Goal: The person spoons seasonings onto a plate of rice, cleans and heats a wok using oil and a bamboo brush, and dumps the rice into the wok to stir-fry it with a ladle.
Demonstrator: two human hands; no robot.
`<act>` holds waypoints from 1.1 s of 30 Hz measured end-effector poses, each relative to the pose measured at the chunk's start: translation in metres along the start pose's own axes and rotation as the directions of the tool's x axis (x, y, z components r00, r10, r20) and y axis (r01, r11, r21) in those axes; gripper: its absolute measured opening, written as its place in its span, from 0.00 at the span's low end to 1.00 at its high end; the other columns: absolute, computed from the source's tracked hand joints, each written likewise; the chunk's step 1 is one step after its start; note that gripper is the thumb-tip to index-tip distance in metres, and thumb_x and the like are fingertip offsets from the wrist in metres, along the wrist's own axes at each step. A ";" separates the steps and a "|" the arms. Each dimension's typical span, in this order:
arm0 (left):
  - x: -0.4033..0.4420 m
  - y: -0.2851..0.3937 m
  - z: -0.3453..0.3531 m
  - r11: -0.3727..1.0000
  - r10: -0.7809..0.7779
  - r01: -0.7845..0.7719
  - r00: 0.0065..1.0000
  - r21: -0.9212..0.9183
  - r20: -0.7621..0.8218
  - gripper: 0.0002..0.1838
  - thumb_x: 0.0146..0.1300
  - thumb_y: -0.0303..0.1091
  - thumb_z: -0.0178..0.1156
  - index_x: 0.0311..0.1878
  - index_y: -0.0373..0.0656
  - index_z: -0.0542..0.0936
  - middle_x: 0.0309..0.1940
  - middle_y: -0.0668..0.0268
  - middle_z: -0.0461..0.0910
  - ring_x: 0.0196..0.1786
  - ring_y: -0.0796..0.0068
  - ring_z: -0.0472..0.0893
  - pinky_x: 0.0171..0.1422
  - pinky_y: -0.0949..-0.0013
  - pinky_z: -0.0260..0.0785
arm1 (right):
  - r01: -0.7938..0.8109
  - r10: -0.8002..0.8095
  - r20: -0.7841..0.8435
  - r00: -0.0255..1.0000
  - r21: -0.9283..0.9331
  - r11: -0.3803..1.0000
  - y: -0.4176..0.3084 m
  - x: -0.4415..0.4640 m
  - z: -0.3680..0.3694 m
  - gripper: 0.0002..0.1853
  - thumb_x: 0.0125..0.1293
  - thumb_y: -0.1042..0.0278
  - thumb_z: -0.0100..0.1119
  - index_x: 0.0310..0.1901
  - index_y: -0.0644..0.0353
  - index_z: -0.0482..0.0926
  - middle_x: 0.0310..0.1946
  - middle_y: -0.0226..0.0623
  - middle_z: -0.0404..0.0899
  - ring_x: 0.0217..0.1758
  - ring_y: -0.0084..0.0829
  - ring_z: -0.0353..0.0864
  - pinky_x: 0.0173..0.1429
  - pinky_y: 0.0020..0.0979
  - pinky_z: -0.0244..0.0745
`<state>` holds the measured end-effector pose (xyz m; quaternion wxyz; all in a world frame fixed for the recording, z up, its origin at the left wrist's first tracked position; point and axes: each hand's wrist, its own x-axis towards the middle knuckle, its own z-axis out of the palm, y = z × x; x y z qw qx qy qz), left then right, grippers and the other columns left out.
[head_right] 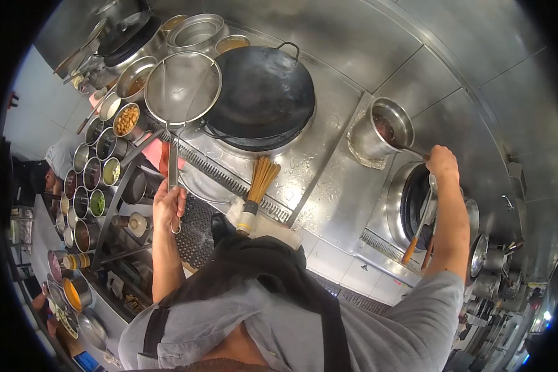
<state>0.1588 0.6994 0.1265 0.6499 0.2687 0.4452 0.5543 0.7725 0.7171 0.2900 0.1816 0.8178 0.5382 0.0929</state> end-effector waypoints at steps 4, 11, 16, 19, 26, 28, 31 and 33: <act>0.010 0.003 0.001 0.999 -0.045 0.046 0.995 -0.007 0.083 0.10 0.64 0.25 0.48 0.48 0.37 0.68 0.23 0.63 0.73 0.14 0.80 0.66 0.12 0.79 0.53 | -0.229 0.206 0.112 0.972 0.276 0.933 0.013 -0.012 -0.016 0.15 0.41 0.67 0.67 0.29 0.70 0.81 0.25 0.52 0.80 0.30 0.46 0.82 0.38 0.39 0.76; 0.025 0.004 -0.003 0.995 -0.099 0.102 0.987 -0.013 0.130 0.08 0.64 0.25 0.48 0.46 0.37 0.69 0.23 0.63 0.74 0.13 0.81 0.65 0.12 0.80 0.54 | -0.403 0.341 0.214 0.915 0.489 0.774 0.041 -0.057 -0.020 0.10 0.40 0.72 0.63 0.27 0.68 0.82 0.15 0.38 0.76 0.14 0.26 0.73 0.19 0.28 0.66; 0.039 0.009 -0.012 0.991 -0.133 0.137 0.974 -0.004 0.185 0.08 0.64 0.25 0.47 0.46 0.38 0.70 0.23 0.63 0.73 0.13 0.82 0.66 0.12 0.80 0.54 | -0.377 0.382 0.126 0.916 0.599 0.707 0.037 -0.083 -0.041 0.09 0.40 0.73 0.63 0.24 0.70 0.80 0.13 0.35 0.73 0.10 0.24 0.67 0.14 0.28 0.57; 0.045 0.013 -0.017 0.989 -0.141 0.146 0.971 -0.012 0.193 0.08 0.64 0.25 0.47 0.46 0.38 0.70 0.22 0.64 0.73 0.13 0.82 0.66 0.12 0.80 0.54 | -0.375 0.385 0.115 0.916 0.590 0.715 0.035 -0.091 -0.058 0.10 0.41 0.73 0.64 0.27 0.69 0.81 0.14 0.34 0.74 0.11 0.23 0.68 0.15 0.28 0.59; 0.055 0.022 -0.046 0.992 -0.123 0.122 0.972 0.016 0.202 0.10 0.63 0.24 0.48 0.47 0.37 0.69 0.23 0.64 0.73 0.13 0.81 0.67 0.11 0.79 0.56 | -0.233 0.278 0.048 0.959 0.691 0.684 -0.011 -0.114 -0.097 0.12 0.44 0.71 0.63 0.33 0.68 0.81 0.15 0.32 0.74 0.11 0.21 0.66 0.15 0.25 0.56; 0.055 0.028 -0.056 0.994 -0.112 0.109 0.977 0.024 0.181 0.10 0.63 0.24 0.48 0.48 0.36 0.69 0.23 0.64 0.73 0.13 0.81 0.67 0.11 0.79 0.56 | -0.182 0.230 0.034 0.973 0.725 0.664 -0.029 -0.113 -0.093 0.13 0.45 0.71 0.63 0.35 0.68 0.81 0.15 0.31 0.74 0.10 0.20 0.66 0.14 0.25 0.55; 0.050 0.037 -0.069 0.997 -0.077 0.080 0.986 -0.016 0.145 0.12 0.63 0.24 0.48 0.50 0.37 0.69 0.22 0.65 0.73 0.14 0.81 0.67 0.12 0.79 0.56 | -0.147 0.146 0.074 0.986 0.799 0.583 -0.053 -0.102 -0.076 0.17 0.46 0.72 0.64 0.40 0.68 0.81 0.15 0.30 0.74 0.10 0.17 0.62 0.13 0.23 0.52; 0.046 0.042 -0.080 0.998 -0.053 0.056 0.990 -0.019 0.132 0.13 0.63 0.24 0.48 0.51 0.36 0.70 0.22 0.65 0.73 0.14 0.81 0.67 0.12 0.79 0.57 | -0.123 0.088 0.088 0.992 0.777 0.617 -0.099 -0.100 -0.088 0.16 0.44 0.71 0.64 0.37 0.69 0.81 0.16 0.30 0.74 0.15 0.19 0.67 0.19 0.24 0.59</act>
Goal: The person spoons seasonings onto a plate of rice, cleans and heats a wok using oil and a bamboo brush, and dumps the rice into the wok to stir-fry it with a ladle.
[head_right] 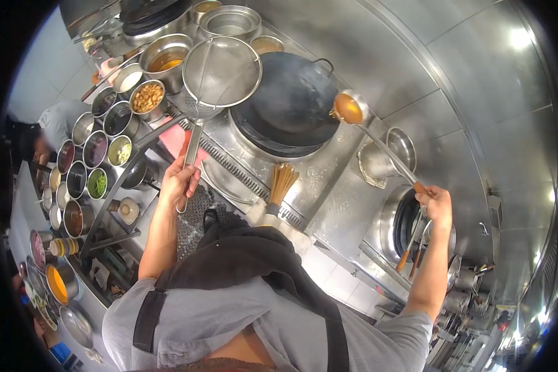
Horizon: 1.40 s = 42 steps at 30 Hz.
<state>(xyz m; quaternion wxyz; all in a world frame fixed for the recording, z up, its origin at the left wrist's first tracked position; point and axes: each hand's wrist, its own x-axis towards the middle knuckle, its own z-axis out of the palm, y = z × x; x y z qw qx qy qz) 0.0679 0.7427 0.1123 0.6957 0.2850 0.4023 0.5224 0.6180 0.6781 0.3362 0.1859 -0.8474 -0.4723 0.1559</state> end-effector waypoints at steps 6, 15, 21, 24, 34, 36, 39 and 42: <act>-0.019 0.011 -0.013 0.997 0.077 -0.075 0.991 0.021 -0.106 0.10 0.63 0.24 0.48 0.47 0.35 0.70 0.23 0.65 0.73 0.14 0.81 0.67 0.12 0.80 0.56 | 0.223 -0.213 0.075 0.974 -0.165 0.961 -0.054 0.059 0.080 0.18 0.43 0.69 0.65 0.40 0.64 0.82 0.24 0.36 0.80 0.25 0.25 0.77 0.32 0.29 0.70; -0.044 0.007 -0.014 0.996 0.093 -0.092 0.983 0.017 -0.161 0.09 0.64 0.25 0.48 0.47 0.34 0.68 0.23 0.63 0.72 0.14 0.82 0.66 0.13 0.80 0.56 | 0.268 -0.567 -0.042 0.822 -0.851 0.452 -0.112 0.098 0.072 0.12 0.65 0.70 0.44 0.47 0.43 0.73 0.37 0.42 0.75 0.39 0.43 0.81 0.41 0.42 0.77; -0.034 -0.001 0.000 0.995 0.099 -0.098 0.986 0.013 -0.131 0.09 0.64 0.24 0.48 0.47 0.34 0.69 0.23 0.63 0.72 0.13 0.81 0.65 0.12 0.80 0.55 | 0.174 -0.595 -0.107 0.797 -0.902 0.396 -0.041 0.096 -0.020 0.23 0.61 0.72 0.46 0.58 0.37 0.71 0.36 0.41 0.76 0.41 0.41 0.80 0.43 0.41 0.77; -0.025 -0.001 0.014 0.996 0.080 -0.076 0.989 0.035 -0.123 0.11 0.62 0.24 0.50 0.48 0.34 0.70 0.23 0.64 0.73 0.13 0.82 0.65 0.12 0.80 0.54 | 0.079 -0.546 -0.174 0.820 -0.909 0.409 -0.015 0.071 -0.060 0.22 0.60 0.75 0.48 0.54 0.39 0.74 0.35 0.41 0.77 0.42 0.42 0.80 0.44 0.41 0.76; -0.015 -0.018 0.059 0.998 0.012 -0.011 1.000 0.062 -0.018 0.10 0.61 0.24 0.52 0.46 0.36 0.71 0.22 0.64 0.73 0.13 0.83 0.65 0.12 0.81 0.53 | 0.060 -0.370 -0.060 0.927 -0.950 0.306 0.074 0.073 -0.057 0.10 0.59 0.68 0.49 0.36 0.50 0.82 0.34 0.41 0.79 0.38 0.41 0.82 0.41 0.38 0.79; -0.019 -0.020 0.065 0.999 -0.008 0.007 1.000 0.046 0.016 0.12 0.60 0.23 0.52 0.48 0.34 0.70 0.22 0.64 0.72 0.14 0.83 0.65 0.12 0.81 0.53 | 0.076 -0.358 -0.032 0.933 -0.956 0.283 0.091 0.086 -0.034 0.10 0.59 0.68 0.50 0.34 0.54 0.83 0.35 0.43 0.79 0.38 0.41 0.82 0.41 0.38 0.79; -0.028 -0.021 0.070 0.998 -0.028 0.029 1.000 0.063 -0.006 0.12 0.60 0.24 0.52 0.47 0.33 0.69 0.22 0.64 0.72 0.14 0.83 0.65 0.12 0.81 0.53 | 0.095 -0.318 -0.025 0.948 -0.930 0.356 0.094 0.099 -0.002 0.10 0.59 0.68 0.50 0.30 0.59 0.83 0.37 0.45 0.80 0.41 0.41 0.82 0.42 0.38 0.79; -0.037 -0.022 0.068 0.999 -0.018 0.019 1.000 0.048 -0.015 0.11 0.59 0.24 0.53 0.45 0.33 0.70 0.22 0.64 0.72 0.14 0.83 0.65 0.12 0.81 0.53 | 0.090 -0.153 0.014 0.988 -0.860 0.502 0.074 0.105 0.009 0.10 0.58 0.70 0.51 0.32 0.61 0.83 0.39 0.48 0.81 0.44 0.43 0.82 0.47 0.40 0.77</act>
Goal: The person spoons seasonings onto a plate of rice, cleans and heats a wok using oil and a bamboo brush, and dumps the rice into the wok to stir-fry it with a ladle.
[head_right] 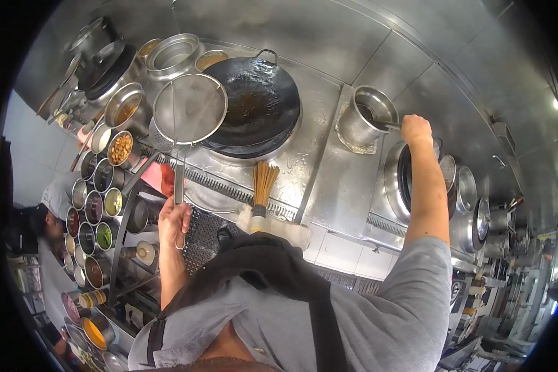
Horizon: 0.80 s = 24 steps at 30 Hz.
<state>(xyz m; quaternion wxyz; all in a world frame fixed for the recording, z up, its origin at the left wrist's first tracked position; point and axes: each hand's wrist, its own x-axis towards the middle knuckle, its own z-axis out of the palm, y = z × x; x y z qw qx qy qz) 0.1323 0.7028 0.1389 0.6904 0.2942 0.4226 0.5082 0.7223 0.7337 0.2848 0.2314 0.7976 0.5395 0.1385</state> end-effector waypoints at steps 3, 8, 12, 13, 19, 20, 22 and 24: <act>-0.007 -0.004 -0.010 1.000 0.014 -0.015 1.000 -0.007 -0.019 0.13 0.58 0.23 0.54 0.46 0.33 0.70 0.22 0.64 0.73 0.14 0.83 0.65 0.13 0.81 0.54 | -0.134 0.129 0.040 0.991 0.163 0.977 -0.008 0.003 -0.012 0.10 0.55 0.68 0.57 0.35 0.63 0.82 0.41 0.51 0.80 0.48 0.46 0.80 0.52 0.40 0.75; -0.008 -0.001 -0.028 0.999 0.024 -0.026 0.999 -0.031 -0.044 0.13 0.58 0.23 0.53 0.47 0.31 0.70 0.22 0.64 0.73 0.13 0.83 0.65 0.13 0.81 0.54 | -0.334 0.320 0.097 0.942 0.300 0.894 0.013 -0.014 -0.034 0.20 0.45 0.58 0.72 0.35 0.65 0.81 0.41 0.51 0.80 0.49 0.47 0.79 0.53 0.40 0.74; 0.003 0.005 -0.040 0.999 0.036 -0.037 0.998 -0.010 -0.044 0.13 0.58 0.23 0.52 0.48 0.32 0.70 0.22 0.64 0.73 0.13 0.82 0.65 0.12 0.81 0.54 | -0.387 0.393 0.058 0.918 0.353 0.852 0.048 -0.035 -0.032 0.14 0.43 0.63 0.71 0.30 0.64 0.83 0.27 0.47 0.81 0.33 0.39 0.82 0.39 0.36 0.74; 0.006 0.007 -0.043 0.999 0.034 -0.035 0.999 -0.019 -0.033 0.13 0.58 0.23 0.52 0.48 0.32 0.70 0.22 0.64 0.73 0.13 0.82 0.65 0.12 0.81 0.54 | -0.401 0.403 0.082 0.911 0.398 0.825 0.059 -0.039 -0.031 0.12 0.43 0.66 0.70 0.29 0.64 0.83 0.22 0.44 0.80 0.26 0.35 0.81 0.33 0.35 0.73; 0.028 0.019 -0.052 0.999 0.034 -0.034 0.999 -0.027 0.009 0.14 0.57 0.23 0.54 0.48 0.33 0.70 0.21 0.65 0.72 0.13 0.82 0.66 0.12 0.80 0.53 | -0.338 0.404 0.034 0.914 0.615 0.712 0.065 -0.086 -0.059 0.13 0.42 0.73 0.63 0.32 0.68 0.83 0.17 0.35 0.78 0.20 0.23 0.75 0.27 0.27 0.69; 0.030 0.023 -0.050 0.999 0.039 -0.039 0.999 -0.037 0.005 0.14 0.56 0.23 0.56 0.47 0.33 0.71 0.21 0.66 0.72 0.13 0.82 0.66 0.12 0.80 0.52 | -0.318 0.397 0.028 0.917 0.654 0.687 0.062 -0.092 -0.062 0.13 0.42 0.72 0.64 0.32 0.68 0.83 0.19 0.36 0.79 0.22 0.24 0.77 0.29 0.28 0.70; 0.035 0.027 -0.053 0.999 0.040 -0.040 0.999 -0.038 0.009 0.14 0.56 0.23 0.56 0.47 0.33 0.71 0.21 0.66 0.72 0.13 0.82 0.66 0.12 0.80 0.52 | -0.278 0.370 0.016 0.929 0.691 0.668 0.054 -0.101 -0.062 0.12 0.42 0.71 0.64 0.32 0.67 0.83 0.20 0.38 0.80 0.24 0.26 0.78 0.32 0.29 0.70; 0.038 0.031 -0.059 0.999 0.037 -0.036 0.999 -0.026 0.017 0.14 0.57 0.24 0.56 0.47 0.34 0.72 0.22 0.66 0.72 0.13 0.82 0.66 0.12 0.80 0.52 | -0.165 0.285 -0.015 0.959 0.786 0.596 0.045 -0.102 -0.057 0.18 0.44 0.74 0.63 0.40 0.72 0.81 0.23 0.35 0.80 0.22 0.22 0.75 0.28 0.26 0.69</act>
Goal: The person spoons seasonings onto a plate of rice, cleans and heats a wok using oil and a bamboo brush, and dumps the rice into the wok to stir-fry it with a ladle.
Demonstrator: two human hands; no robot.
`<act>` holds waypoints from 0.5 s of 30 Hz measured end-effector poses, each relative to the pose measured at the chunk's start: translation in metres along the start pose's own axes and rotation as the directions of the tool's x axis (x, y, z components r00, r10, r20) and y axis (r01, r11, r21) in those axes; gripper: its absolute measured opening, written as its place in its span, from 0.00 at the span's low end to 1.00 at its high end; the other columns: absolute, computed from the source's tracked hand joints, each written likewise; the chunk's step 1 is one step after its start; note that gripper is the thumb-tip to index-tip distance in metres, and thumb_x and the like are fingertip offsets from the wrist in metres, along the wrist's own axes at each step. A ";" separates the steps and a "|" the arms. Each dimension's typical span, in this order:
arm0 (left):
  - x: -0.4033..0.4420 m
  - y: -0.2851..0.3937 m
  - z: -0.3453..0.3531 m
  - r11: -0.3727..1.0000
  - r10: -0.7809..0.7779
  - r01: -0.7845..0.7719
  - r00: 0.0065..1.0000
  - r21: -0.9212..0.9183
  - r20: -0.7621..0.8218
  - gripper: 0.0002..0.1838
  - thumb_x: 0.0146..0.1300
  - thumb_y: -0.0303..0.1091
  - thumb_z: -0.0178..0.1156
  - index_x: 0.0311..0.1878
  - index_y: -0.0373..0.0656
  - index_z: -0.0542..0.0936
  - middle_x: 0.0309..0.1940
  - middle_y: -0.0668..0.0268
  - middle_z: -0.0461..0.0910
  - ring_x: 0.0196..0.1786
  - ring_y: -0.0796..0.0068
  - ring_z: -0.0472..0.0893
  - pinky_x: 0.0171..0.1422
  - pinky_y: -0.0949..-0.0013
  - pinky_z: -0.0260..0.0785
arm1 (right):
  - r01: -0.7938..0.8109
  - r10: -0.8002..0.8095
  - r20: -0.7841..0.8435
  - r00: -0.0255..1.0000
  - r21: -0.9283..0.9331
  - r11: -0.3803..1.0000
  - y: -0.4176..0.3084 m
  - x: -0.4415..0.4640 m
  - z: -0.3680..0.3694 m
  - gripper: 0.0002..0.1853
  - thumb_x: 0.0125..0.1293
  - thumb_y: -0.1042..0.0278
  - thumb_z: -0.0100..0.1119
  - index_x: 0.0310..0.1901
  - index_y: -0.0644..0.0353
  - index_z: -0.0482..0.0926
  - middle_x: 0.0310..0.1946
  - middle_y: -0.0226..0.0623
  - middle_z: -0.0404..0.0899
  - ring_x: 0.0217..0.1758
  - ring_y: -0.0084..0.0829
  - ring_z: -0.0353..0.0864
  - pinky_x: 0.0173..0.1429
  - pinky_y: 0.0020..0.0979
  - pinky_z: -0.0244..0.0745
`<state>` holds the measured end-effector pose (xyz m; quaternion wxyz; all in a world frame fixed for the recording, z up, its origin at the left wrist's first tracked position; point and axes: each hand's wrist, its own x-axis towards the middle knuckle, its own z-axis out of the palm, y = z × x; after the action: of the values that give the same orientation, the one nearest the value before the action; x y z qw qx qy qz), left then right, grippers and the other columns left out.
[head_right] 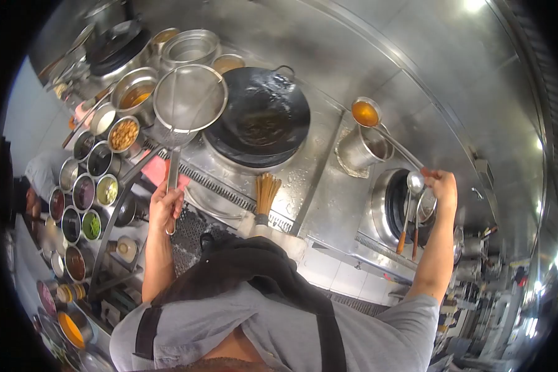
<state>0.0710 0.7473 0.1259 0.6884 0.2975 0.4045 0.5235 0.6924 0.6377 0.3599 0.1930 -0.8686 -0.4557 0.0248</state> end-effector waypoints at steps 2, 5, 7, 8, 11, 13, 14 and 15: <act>-0.001 0.005 -0.006 1.000 0.012 -0.011 1.000 0.022 -0.014 0.13 0.58 0.24 0.56 0.46 0.33 0.71 0.22 0.65 0.72 0.13 0.82 0.66 0.12 0.80 0.54 | 0.042 -0.044 0.036 0.998 0.062 0.997 -0.004 -0.005 0.018 0.18 0.45 0.75 0.63 0.41 0.72 0.81 0.23 0.35 0.80 0.22 0.22 0.75 0.29 0.25 0.69; -0.006 0.009 -0.015 0.999 0.031 -0.031 0.999 0.007 -0.038 0.10 0.58 0.24 0.55 0.43 0.34 0.71 0.22 0.65 0.73 0.13 0.82 0.67 0.12 0.80 0.55 | -0.006 -0.006 0.102 0.995 0.121 0.993 -0.042 -0.019 0.045 0.17 0.47 0.76 0.63 0.42 0.70 0.81 0.25 0.33 0.80 0.25 0.21 0.75 0.32 0.24 0.69; -0.010 0.012 -0.020 0.998 0.061 -0.061 0.997 -0.002 -0.041 0.09 0.58 0.24 0.56 0.42 0.34 0.71 0.22 0.65 0.73 0.13 0.82 0.67 0.11 0.80 0.55 | 0.039 -0.067 0.185 0.980 0.152 0.988 -0.068 -0.019 0.069 0.23 0.44 0.73 0.66 0.45 0.72 0.79 0.31 0.41 0.83 0.31 0.25 0.79 0.40 0.26 0.73; -0.012 0.011 -0.023 0.998 0.061 -0.063 0.996 -0.024 -0.068 0.10 0.58 0.24 0.56 0.43 0.33 0.71 0.22 0.64 0.73 0.13 0.81 0.67 0.12 0.80 0.55 | 0.086 -0.115 0.207 0.972 0.144 0.986 -0.072 -0.012 0.085 0.22 0.44 0.73 0.66 0.45 0.70 0.80 0.32 0.42 0.83 0.33 0.27 0.81 0.43 0.28 0.73; -0.020 0.011 -0.031 0.997 0.081 -0.082 0.992 -0.004 -0.097 0.10 0.58 0.23 0.55 0.43 0.33 0.70 0.22 0.64 0.73 0.13 0.81 0.67 0.12 0.80 0.55 | 0.179 -0.207 0.268 0.941 0.126 0.976 -0.106 0.006 0.134 0.21 0.45 0.71 0.66 0.45 0.63 0.81 0.36 0.43 0.84 0.40 0.31 0.82 0.48 0.30 0.73; -0.028 0.012 -0.031 0.996 0.091 -0.092 0.987 -0.001 -0.134 0.10 0.58 0.23 0.55 0.43 0.33 0.70 0.22 0.64 0.73 0.13 0.81 0.67 0.12 0.79 0.55 | 0.236 -0.243 0.281 0.928 0.056 0.970 -0.154 0.007 0.150 0.20 0.45 0.70 0.66 0.44 0.58 0.82 0.37 0.42 0.84 0.42 0.31 0.82 0.49 0.30 0.72; -0.033 0.012 -0.031 0.995 0.093 -0.095 0.982 -0.004 -0.164 0.10 0.58 0.23 0.55 0.43 0.33 0.70 0.22 0.65 0.73 0.13 0.81 0.67 0.13 0.79 0.55 | 0.250 -0.248 0.263 0.932 0.025 0.968 -0.171 0.012 0.159 0.18 0.47 0.70 0.64 0.44 0.57 0.83 0.37 0.43 0.83 0.43 0.33 0.82 0.50 0.31 0.73; -0.037 0.011 -0.032 0.995 0.098 -0.099 0.981 0.003 -0.170 0.10 0.58 0.23 0.55 0.43 0.33 0.70 0.22 0.65 0.73 0.13 0.81 0.67 0.13 0.79 0.55 | 0.264 -0.255 0.244 0.936 -0.006 0.965 -0.186 0.017 0.167 0.17 0.48 0.71 0.63 0.44 0.57 0.83 0.37 0.44 0.83 0.44 0.35 0.82 0.50 0.33 0.73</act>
<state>0.0339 0.7146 0.1282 0.6254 0.2694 0.4450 0.5816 0.5202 0.7982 0.2739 0.1209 -0.7950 -0.5867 0.0959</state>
